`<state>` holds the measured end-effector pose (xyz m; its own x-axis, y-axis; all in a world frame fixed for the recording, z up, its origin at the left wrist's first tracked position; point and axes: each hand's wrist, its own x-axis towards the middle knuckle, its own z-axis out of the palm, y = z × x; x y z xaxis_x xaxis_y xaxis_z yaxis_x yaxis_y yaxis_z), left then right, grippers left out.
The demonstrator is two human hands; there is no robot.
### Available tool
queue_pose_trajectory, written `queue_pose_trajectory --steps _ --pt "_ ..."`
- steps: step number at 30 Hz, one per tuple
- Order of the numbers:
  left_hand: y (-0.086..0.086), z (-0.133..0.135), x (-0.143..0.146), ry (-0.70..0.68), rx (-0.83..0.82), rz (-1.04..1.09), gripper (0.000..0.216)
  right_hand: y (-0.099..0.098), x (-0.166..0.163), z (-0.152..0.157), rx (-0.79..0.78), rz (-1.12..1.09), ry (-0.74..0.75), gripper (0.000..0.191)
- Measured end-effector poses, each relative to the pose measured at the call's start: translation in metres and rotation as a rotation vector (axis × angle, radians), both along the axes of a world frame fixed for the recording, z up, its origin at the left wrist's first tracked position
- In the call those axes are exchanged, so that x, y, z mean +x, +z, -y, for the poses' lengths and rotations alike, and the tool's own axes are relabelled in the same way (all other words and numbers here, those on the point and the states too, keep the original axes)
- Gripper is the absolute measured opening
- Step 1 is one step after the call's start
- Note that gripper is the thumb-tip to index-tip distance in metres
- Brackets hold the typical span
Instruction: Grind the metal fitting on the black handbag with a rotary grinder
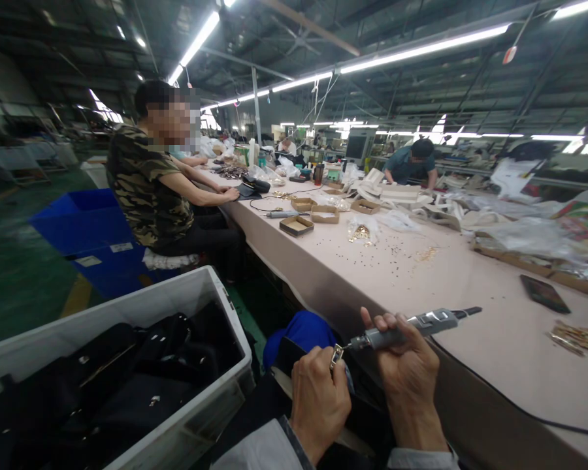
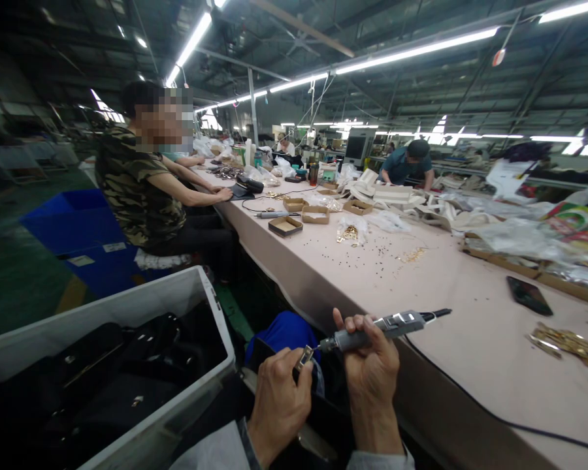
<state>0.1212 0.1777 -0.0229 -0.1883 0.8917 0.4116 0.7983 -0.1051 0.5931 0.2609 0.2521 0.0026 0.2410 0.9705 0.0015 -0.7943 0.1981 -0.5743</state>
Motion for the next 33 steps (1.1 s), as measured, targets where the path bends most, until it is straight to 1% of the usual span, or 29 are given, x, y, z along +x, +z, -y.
queue_pose_trajectory --steps 3,5,7,11,15,20,26,33 --pt "0.002 -0.001 0.000 -0.024 -0.027 -0.020 0.019 0.002 -0.002 0.000 -0.023 0.026 -0.021 0.020" --pt "0.001 -0.001 0.000 -0.030 -0.011 -0.027 0.019 0.004 -0.004 0.000 -0.042 0.043 -0.038 0.022" --pt "-0.001 0.000 0.000 -0.037 0.032 -0.010 0.021 0.006 -0.006 0.000 -0.056 0.060 -0.055 0.024" --pt "-0.005 0.000 -0.002 -0.076 0.116 0.058 0.032 0.010 -0.009 0.002 -0.067 0.083 -0.074 0.025" --pt "-0.004 0.000 -0.004 -0.097 0.183 0.099 0.033 0.016 -0.012 0.002 -0.079 0.071 -0.098 0.024" --pt "-0.001 0.002 -0.004 -0.107 0.269 0.141 0.029 0.020 -0.014 0.002 -0.073 0.053 -0.106 0.026" --pt "-0.001 0.002 -0.003 -0.136 0.275 0.215 0.025 0.020 -0.014 0.004 -0.048 0.058 -0.123 0.025" --pt "-0.005 0.001 -0.006 -0.095 0.271 0.240 0.023 0.023 -0.013 0.004 -0.036 0.016 -0.137 0.024"
